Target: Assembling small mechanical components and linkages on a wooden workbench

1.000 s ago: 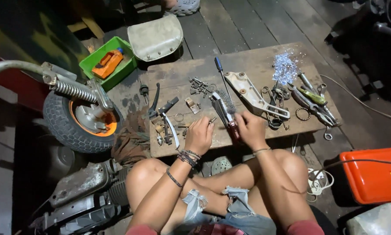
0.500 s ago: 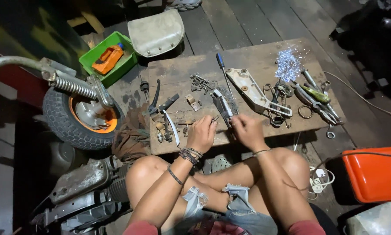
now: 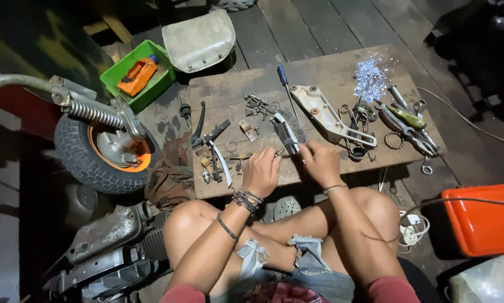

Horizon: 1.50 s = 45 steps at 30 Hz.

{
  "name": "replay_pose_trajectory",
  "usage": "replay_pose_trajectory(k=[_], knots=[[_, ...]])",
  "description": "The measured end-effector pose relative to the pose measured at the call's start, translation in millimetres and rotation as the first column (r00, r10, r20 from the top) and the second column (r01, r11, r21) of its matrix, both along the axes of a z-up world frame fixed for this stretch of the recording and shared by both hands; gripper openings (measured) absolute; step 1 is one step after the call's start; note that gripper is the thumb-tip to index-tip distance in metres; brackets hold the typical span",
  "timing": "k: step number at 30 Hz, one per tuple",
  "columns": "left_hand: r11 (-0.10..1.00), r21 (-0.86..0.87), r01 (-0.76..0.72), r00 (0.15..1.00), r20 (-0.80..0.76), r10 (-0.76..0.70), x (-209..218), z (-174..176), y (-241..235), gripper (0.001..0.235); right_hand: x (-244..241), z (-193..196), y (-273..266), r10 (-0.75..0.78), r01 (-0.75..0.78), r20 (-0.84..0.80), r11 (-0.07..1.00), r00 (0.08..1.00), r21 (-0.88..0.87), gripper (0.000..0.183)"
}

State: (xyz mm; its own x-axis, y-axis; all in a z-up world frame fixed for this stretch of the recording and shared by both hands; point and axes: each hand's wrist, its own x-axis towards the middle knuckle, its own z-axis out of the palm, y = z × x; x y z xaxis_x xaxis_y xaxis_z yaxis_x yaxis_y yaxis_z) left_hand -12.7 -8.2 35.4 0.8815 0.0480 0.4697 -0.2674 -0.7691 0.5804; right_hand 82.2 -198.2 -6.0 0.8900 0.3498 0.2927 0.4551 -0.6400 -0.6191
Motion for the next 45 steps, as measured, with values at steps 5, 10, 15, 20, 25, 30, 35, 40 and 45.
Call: replay_pose_trajectory(k=[5,10,15,20,25,30,35,40,45], knots=[[1.000,0.005,-0.009,0.999,-0.038,0.009,2.8,-7.2,7.5,0.031,-11.1,17.3,5.0,0.030,-0.033,0.057,0.998,0.998,0.062,0.032],[1.000,0.017,0.011,0.999,-0.035,-0.011,4.2,-6.6,0.4,0.031,-11.0,11.8,3.3,0.025,-0.024,0.052,0.999,0.998,-0.031,0.038],[1.000,0.005,-0.027,0.999,-0.017,0.027,5.7,-22.5,9.1,0.031,-10.3,15.2,-2.3,-0.017,0.021,-0.042,0.996,0.999,0.089,0.037],[1.000,0.016,-0.014,1.000,-0.021,0.014,1.7,-14.2,4.0,0.031,-15.6,13.4,5.3,0.012,-0.014,-0.074,1.000,0.997,-0.024,0.034],[1.000,0.019,-0.023,0.999,0.023,0.022,3.4,-11.9,8.8,0.030,-11.0,18.9,2.5,-0.048,0.056,-0.082,0.994,0.996,0.095,0.033],[1.000,-0.008,-0.021,1.000,0.023,0.021,4.0,-11.2,0.0,0.028,-16.0,9.3,7.7,-0.018,0.013,-0.076,0.998,0.997,-0.069,0.036],[0.999,-0.001,-0.032,0.999,0.015,0.032,4.6,-18.3,6.6,0.030,-12.9,14.0,2.7,-0.011,0.014,-0.043,0.997,0.999,0.071,0.029],[1.000,0.007,-0.013,1.000,0.018,0.013,3.9,-14.6,2.1,0.032,-15.8,8.2,8.2,0.027,-0.027,-0.048,1.000,0.998,0.001,0.033],[0.999,-0.014,-0.040,0.997,0.071,0.041,2.1,-8.3,3.7,0.030,-15.9,24.5,1.2,-0.069,0.074,-0.048,0.991,0.996,0.109,0.038]])
